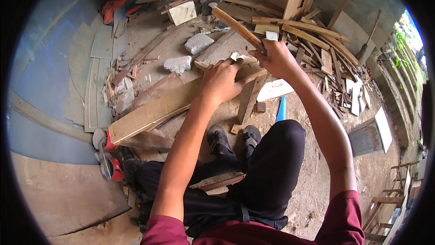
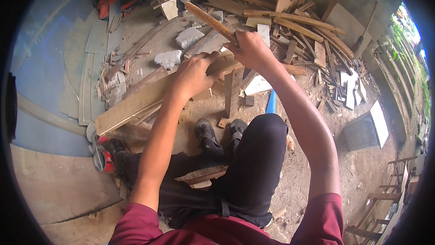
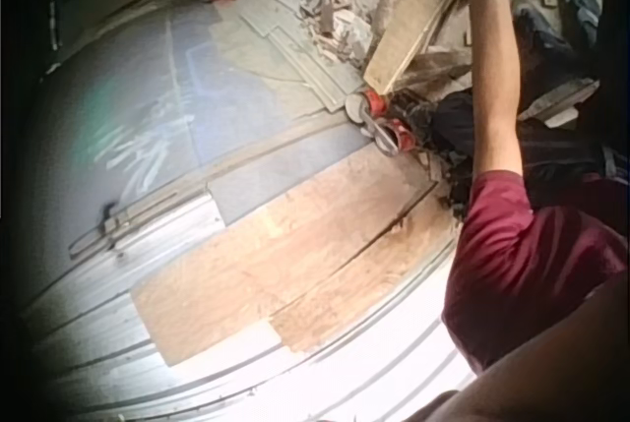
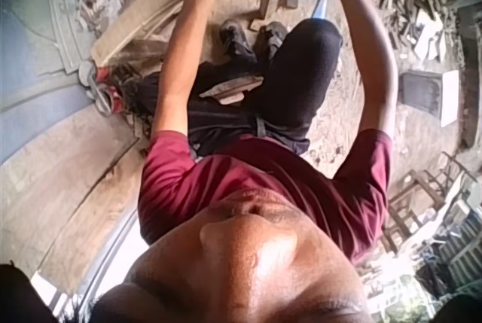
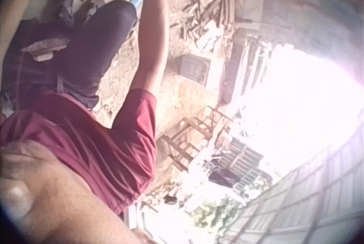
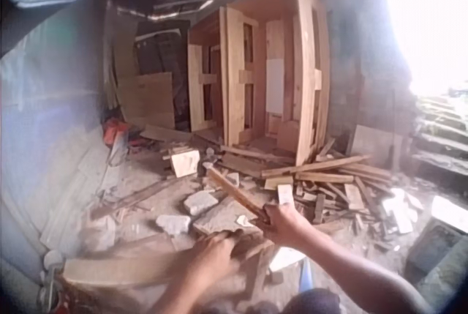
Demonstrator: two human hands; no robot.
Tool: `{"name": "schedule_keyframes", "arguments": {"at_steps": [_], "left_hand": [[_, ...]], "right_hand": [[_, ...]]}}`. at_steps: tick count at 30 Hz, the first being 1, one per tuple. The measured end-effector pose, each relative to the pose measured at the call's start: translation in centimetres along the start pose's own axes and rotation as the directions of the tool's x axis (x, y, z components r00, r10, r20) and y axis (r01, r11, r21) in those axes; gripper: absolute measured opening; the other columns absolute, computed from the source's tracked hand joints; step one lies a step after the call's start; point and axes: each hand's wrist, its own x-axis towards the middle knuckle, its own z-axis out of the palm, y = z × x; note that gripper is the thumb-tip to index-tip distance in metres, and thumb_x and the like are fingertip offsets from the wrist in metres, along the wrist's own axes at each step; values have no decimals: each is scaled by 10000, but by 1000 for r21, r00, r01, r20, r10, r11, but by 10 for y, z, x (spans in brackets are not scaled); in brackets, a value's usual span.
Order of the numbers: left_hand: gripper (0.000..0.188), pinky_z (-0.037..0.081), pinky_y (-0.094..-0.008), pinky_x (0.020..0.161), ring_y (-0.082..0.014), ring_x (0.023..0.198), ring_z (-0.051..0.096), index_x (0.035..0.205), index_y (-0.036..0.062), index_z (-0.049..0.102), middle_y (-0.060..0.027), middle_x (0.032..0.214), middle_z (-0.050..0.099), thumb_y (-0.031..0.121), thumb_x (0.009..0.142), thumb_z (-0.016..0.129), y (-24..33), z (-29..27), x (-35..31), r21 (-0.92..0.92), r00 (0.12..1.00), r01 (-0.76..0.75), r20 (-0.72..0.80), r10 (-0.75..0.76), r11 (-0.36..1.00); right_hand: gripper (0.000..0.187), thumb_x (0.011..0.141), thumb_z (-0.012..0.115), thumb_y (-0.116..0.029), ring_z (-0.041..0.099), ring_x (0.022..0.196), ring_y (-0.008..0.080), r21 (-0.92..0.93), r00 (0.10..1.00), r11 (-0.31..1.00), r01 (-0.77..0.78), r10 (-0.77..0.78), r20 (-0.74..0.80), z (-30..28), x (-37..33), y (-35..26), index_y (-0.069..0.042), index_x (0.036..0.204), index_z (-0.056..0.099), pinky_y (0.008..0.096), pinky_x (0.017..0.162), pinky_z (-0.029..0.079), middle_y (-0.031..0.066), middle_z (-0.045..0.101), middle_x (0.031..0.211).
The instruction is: The person sits on the floor and uses a hammer to drive nails into a wooden plank. They repeatedly pick up nails, position them on the wood, and hammer them in, occasionally adjusting the plank's position.
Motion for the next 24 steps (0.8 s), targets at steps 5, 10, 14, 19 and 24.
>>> {"name": "schedule_keyframes", "arguments": {"at_steps": [5,10,14,19,24], "left_hand": [[442,497,-445,937,-367,1091,616,1170,20,624,-222,1122,646,264,809,699,4,-9,23,122,980,42,187,-64,992],[460,483,-445,965,-361,1132,601,1165,13,623,-218,1159,639,296,808,689,14,-10,46,54,995,74,68,-78,996],[371,501,-390,932,-279,1073,653,1133,13,664,-170,1096,691,192,810,695,1,19,64,-397,999,44,-10,-53,917],[274,526,-352,851,-216,930,702,1053,10,711,-134,961,734,130,807,709,5,25,61,-587,990,70,-58,-128,806],[252,531,-340,793,-211,874,711,1022,35,730,-124,899,743,177,814,740,4,21,60,-500,976,163,-47,-214,850]], "right_hand": [[370,865,718,-270,636,727,448,107,995,991,-85,80,53,-2,-1,-5,71,820,583,472,646,495,255,623,709],[346,874,702,-273,674,716,399,158,990,980,-120,105,96,-12,7,-9,64,889,624,439,661,519,231,653,712],[345,863,707,-286,690,758,375,134,989,982,-132,121,90,-11,10,-4,46,945,665,425,685,529,221,675,752],[398,849,722,-342,682,808,383,126,982,982,-144,126,142,-10,9,3,48,913,671,425,703,521,248,672,816],[497,894,676,-449,677,760,329,151,982,971,-184,176,64,-14,2,-1,33,1014,650,408,667,505,209,670,782]]}}
